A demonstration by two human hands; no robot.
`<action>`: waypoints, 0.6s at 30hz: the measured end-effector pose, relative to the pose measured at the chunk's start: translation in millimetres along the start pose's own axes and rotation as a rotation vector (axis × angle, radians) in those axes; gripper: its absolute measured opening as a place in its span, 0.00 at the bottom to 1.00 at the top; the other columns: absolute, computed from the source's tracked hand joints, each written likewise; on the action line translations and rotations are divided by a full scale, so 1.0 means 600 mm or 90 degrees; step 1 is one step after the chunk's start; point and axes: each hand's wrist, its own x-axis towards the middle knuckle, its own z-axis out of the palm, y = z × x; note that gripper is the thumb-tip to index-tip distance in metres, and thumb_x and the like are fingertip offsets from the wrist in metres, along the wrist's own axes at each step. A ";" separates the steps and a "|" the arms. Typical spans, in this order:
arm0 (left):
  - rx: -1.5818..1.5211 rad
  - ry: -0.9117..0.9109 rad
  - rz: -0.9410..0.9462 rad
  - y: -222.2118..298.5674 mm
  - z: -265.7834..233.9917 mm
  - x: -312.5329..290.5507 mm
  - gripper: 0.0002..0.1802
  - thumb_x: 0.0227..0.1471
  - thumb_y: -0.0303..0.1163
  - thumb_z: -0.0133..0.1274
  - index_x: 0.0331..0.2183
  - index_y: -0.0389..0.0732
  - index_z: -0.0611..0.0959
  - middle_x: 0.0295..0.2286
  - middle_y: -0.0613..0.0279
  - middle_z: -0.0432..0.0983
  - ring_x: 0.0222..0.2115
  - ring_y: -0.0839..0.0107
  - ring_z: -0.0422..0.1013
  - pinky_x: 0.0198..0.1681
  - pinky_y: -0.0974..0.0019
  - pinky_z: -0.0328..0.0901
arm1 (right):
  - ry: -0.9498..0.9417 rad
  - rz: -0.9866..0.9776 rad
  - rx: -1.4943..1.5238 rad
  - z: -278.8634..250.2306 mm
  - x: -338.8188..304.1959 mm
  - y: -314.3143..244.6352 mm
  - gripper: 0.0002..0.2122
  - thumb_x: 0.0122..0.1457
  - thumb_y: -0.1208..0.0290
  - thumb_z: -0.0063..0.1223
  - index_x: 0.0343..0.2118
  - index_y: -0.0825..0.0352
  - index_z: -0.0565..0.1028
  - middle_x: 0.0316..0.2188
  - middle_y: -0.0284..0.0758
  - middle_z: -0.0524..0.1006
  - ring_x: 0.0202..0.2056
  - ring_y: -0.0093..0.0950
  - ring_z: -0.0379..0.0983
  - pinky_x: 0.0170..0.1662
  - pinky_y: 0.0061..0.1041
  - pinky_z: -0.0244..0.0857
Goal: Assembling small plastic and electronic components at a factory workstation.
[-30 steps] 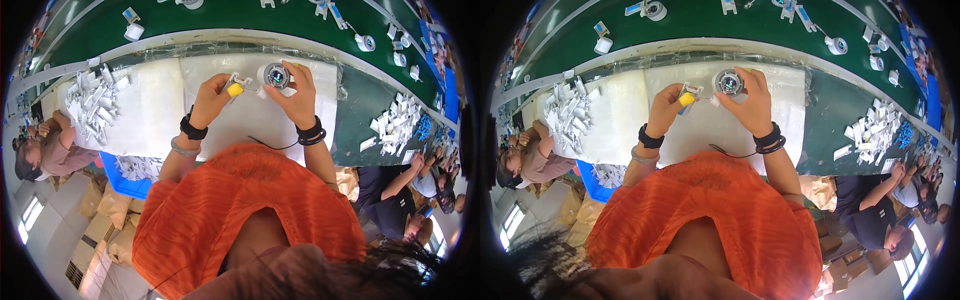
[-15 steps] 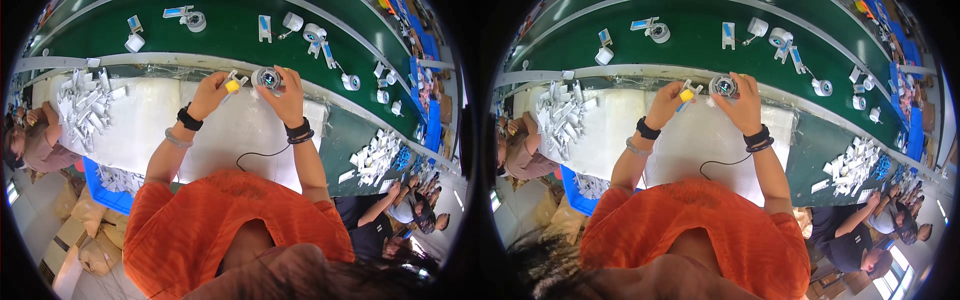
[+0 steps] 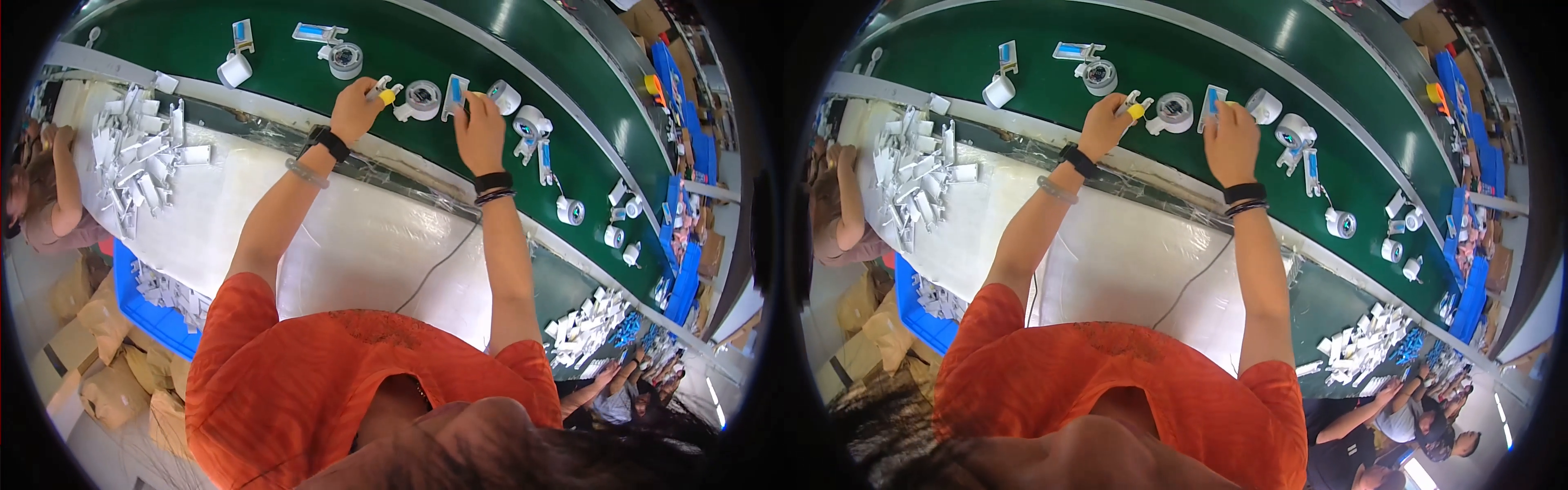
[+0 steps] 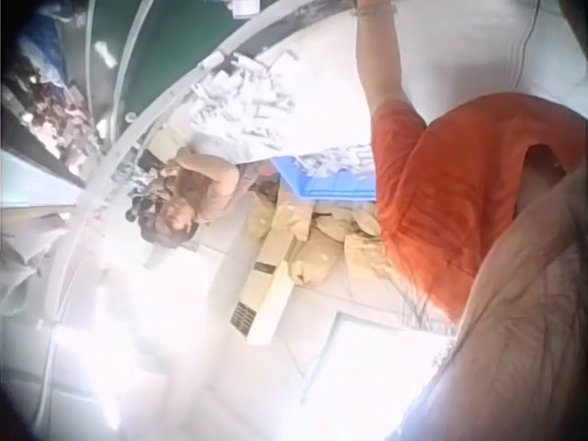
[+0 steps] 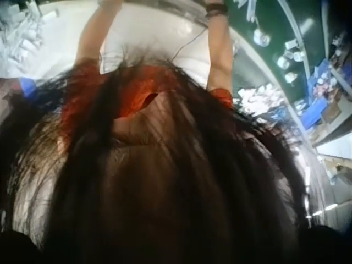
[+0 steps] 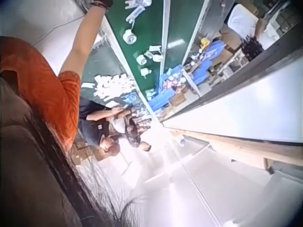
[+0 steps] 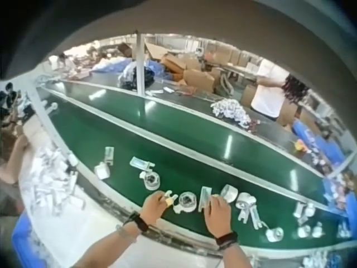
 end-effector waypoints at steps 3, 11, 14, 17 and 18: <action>0.078 0.054 -0.005 -0.012 -0.006 0.019 0.13 0.46 0.31 0.57 0.36 0.37 0.80 0.28 0.48 0.79 0.31 0.48 0.74 0.34 0.55 0.68 | -0.017 -0.105 -0.265 0.011 -0.007 0.058 0.13 0.48 0.74 0.55 0.39 0.63 0.76 0.39 0.37 0.75 0.50 0.35 0.67 0.60 0.43 0.52; 0.175 0.208 0.218 0.024 -0.006 0.000 0.27 0.40 0.26 0.61 0.46 0.36 0.75 0.43 0.47 0.74 0.42 0.48 0.71 0.45 0.53 0.65 | -0.139 -0.145 -0.263 -0.014 -0.023 0.073 0.05 0.52 0.72 0.56 0.32 0.62 0.76 0.28 0.33 0.76 0.39 0.33 0.72 0.60 0.43 0.52; 0.212 0.065 0.336 0.077 0.002 -0.079 0.38 0.37 0.25 0.62 0.53 0.39 0.69 0.54 0.48 0.64 0.54 0.47 0.59 0.57 0.53 0.57 | -0.119 -0.117 -0.034 -0.062 -0.042 0.024 0.04 0.55 0.71 0.55 0.31 0.64 0.75 0.26 0.36 0.75 0.35 0.35 0.73 0.53 0.41 0.59; 0.052 -0.150 0.325 0.130 0.021 -0.148 0.46 0.36 0.28 0.64 0.59 0.39 0.64 0.56 0.49 0.61 0.56 0.48 0.57 0.59 0.54 0.55 | -0.224 0.055 0.287 -0.129 -0.086 -0.039 0.04 0.61 0.76 0.50 0.36 0.70 0.71 0.27 0.37 0.72 0.26 0.27 0.73 0.32 0.23 0.66; -0.026 -0.225 0.282 0.133 0.027 -0.168 0.48 0.36 0.31 0.66 0.60 0.40 0.63 0.56 0.47 0.61 0.57 0.48 0.56 0.60 0.54 0.54 | -0.260 0.077 0.374 -0.147 -0.106 -0.060 0.04 0.63 0.76 0.48 0.37 0.70 0.70 0.28 0.35 0.71 0.25 0.24 0.72 0.31 0.21 0.66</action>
